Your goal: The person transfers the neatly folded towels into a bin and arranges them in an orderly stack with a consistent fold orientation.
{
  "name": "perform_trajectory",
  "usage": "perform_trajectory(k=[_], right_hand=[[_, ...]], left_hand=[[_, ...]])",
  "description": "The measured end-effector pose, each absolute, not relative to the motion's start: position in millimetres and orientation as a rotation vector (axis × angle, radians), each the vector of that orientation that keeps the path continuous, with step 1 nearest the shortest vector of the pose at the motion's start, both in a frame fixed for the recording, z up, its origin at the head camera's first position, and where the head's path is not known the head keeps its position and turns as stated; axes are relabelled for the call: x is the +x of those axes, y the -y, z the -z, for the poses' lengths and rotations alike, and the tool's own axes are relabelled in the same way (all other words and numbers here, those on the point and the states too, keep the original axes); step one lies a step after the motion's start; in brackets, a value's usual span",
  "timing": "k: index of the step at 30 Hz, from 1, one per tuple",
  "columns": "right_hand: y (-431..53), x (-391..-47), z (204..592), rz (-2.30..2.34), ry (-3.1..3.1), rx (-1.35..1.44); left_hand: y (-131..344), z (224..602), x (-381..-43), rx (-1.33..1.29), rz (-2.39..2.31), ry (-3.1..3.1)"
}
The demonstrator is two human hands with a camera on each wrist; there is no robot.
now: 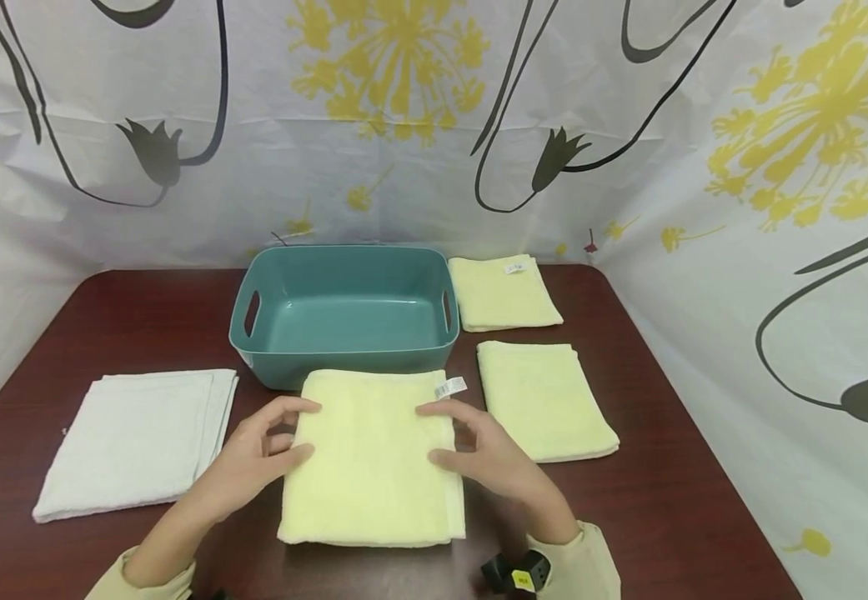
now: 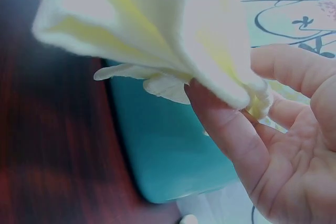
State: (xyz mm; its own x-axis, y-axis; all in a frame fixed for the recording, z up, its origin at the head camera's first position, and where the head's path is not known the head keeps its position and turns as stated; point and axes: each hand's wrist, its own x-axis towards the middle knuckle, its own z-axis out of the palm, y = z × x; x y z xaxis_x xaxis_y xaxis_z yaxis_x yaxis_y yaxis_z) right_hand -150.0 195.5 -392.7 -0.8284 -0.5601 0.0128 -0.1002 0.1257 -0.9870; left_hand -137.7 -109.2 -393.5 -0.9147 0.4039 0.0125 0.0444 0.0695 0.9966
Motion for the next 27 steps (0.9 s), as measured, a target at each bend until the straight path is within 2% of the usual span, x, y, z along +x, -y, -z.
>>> perform_trajectory(k=[12, 27], right_hand=[[-194, -151, 375, 1.658, -2.256, -0.665], [-193, -157, 362, 1.719, -2.207, -0.624]], left_hand=[[113, 378, -142, 0.517, -1.934, -2.111], [112, 363, -150, 0.490, -1.957, -2.163]])
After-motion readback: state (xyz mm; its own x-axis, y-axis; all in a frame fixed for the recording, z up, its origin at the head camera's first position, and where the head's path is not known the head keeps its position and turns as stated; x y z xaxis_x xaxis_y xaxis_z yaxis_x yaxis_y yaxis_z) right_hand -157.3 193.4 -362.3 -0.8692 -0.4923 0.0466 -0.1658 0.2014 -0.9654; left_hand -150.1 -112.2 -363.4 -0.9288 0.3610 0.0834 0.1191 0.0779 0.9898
